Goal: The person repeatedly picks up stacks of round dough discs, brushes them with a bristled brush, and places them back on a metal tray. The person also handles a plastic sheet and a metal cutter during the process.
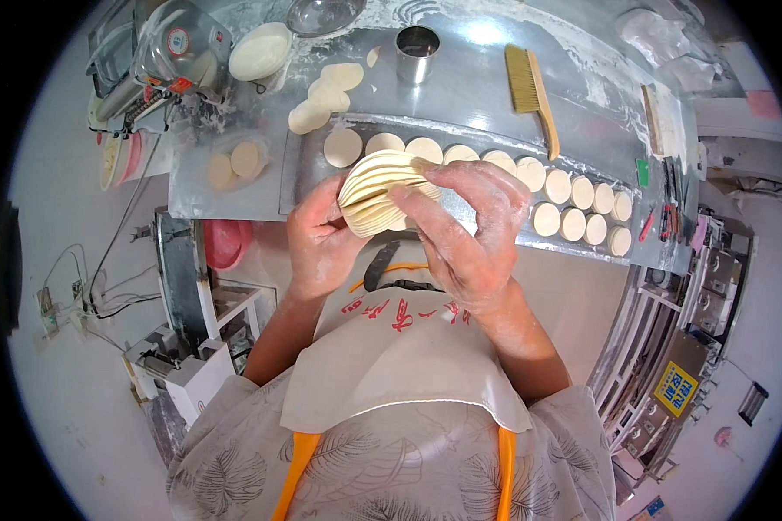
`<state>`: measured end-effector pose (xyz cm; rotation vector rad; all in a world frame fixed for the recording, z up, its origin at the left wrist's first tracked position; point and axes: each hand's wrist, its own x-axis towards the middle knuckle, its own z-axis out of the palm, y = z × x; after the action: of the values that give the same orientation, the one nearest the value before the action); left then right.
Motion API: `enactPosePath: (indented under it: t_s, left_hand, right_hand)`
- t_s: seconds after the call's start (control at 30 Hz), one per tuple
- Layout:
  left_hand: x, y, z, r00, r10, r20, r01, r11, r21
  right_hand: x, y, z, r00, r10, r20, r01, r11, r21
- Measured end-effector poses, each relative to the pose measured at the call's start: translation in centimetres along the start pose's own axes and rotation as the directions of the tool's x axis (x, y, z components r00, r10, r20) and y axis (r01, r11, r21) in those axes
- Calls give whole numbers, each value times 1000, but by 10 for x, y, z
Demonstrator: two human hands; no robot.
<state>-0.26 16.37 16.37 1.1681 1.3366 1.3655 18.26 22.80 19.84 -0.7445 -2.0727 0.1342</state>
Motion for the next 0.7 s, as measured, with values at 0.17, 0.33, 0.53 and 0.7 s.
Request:
enactPosePath:
  t_s: [0.17, 0.33, 0.53, 0.7]
  left_hand:
    - [-2, -4, -2, 998, -57, 12, 58, 990, -129]
    - [-3, -12, -8, 993, -108, 41, 114, 972, -203]
    - [-11, -23, -25, 974, -198, 108, 225, 850, -476]
    - [-25, -43, -47, 957, -248, 150, 290, 790, -540]
  right_hand:
    - [-5, -1, 4, 999, -34, -8, 34, 999, -34]
    - [-4, -5, 8, 997, -69, 40, 73, 993, -88]
    - [4, -9, 21, 973, -91, 212, 79, 995, 67]
    - [16, -19, 32, 876, -15, 483, -70, 985, 159]
